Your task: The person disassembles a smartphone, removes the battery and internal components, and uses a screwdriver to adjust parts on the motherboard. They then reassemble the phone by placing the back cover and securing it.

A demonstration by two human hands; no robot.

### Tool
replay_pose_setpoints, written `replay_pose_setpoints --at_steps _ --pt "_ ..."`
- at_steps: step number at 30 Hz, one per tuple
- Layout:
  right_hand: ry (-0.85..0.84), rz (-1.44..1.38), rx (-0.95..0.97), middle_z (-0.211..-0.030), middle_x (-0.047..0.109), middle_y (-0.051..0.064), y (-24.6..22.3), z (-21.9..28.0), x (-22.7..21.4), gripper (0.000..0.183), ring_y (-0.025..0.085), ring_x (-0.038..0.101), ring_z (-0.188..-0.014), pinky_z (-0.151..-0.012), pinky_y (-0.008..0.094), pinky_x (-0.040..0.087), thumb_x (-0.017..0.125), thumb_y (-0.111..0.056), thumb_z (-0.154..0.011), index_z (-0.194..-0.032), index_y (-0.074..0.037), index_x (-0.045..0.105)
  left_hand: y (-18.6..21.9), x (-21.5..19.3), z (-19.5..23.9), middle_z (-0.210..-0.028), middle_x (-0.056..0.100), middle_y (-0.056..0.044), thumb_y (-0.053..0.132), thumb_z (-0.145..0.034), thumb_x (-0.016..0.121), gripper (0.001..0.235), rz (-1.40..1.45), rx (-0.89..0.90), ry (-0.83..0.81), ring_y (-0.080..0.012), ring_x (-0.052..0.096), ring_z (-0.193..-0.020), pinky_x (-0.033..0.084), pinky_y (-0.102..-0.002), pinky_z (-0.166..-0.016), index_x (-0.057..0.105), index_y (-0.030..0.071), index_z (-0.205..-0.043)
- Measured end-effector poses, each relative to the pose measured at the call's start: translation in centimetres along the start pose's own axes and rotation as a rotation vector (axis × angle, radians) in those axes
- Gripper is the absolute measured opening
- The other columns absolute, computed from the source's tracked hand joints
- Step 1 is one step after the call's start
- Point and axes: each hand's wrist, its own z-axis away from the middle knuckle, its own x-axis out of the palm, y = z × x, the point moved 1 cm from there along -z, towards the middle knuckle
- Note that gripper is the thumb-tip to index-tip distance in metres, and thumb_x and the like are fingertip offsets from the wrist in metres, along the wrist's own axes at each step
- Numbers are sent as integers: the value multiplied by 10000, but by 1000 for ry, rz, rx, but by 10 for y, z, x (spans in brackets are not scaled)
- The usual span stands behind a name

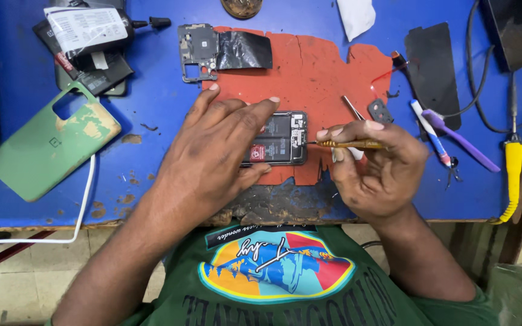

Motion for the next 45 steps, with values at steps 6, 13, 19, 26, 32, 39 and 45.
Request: replay_pose_setpoints --at_steps 6,13,19,26,32,39,45 --pt "-21 15 0 -1182 604 181 5 4 1 557 283 721 -1083 -976 397 647 563 200 -998 -1432 -63 334 -3 3 -2 -1186 641 -142 243 -709 875 893 -2 -16 -7 -310 577 -1212 281 -569 -1192 458 43 -1473" --pt "-43 35 9 -1182 636 167 6 4 1 542 276 733 -1084 -967 378 657 594 189 -1005 -1434 -51 365 -3 4 0 -1168 654 -135 265 -716 877 891 -1 -27 2 -302 594 -1199 272 -576 -1202 461 49 -1474" --pt "-44 333 -175 -1127 660 166 -5 -9 3 506 288 756 -1063 -841 345 669 717 127 -983 -1358 -30 415 -3 3 0 -1157 656 -134 270 -711 877 893 5 -35 -2 -298 597 -1190 273 -573 -1195 467 51 -1474" --pt "-107 299 -280 -1047 632 106 -27 -33 0 426 231 700 -943 -747 326 597 882 -24 -866 -1205 -70 628 -3 2 -1 -1148 665 -119 260 -692 876 889 -1 -28 2 -304 594 -1188 275 -569 -1188 474 55 -1458" --pt "-178 147 -151 -970 602 46 -32 -46 -10 448 178 692 -904 -683 259 573 806 125 -821 -1195 -114 740 1 0 -3 -1124 680 -94 245 -665 876 877 -20 -38 -3 -296 593 -1174 277 -568 -1183 494 57 -1432" --pt "-261 -20 -74 -1069 657 69 -19 -49 -7 535 114 673 -837 -699 235 572 624 255 -831 -1229 -89 720 2 1 -3 -1132 680 -104 268 -653 881 870 -39 -19 22 -297 596 -1167 283 -569 -1173 513 58 -1413" --pt "-148 11 -142 -1088 597 51 -13 -41 -3 456 109 648 -880 -721 214 571 731 189 -872 -1224 -102 708 2 2 -2 -1125 685 -88 264 -654 879 871 -23 -25 14 -294 596 -1176 280 -571 -1180 511 59 -1416"
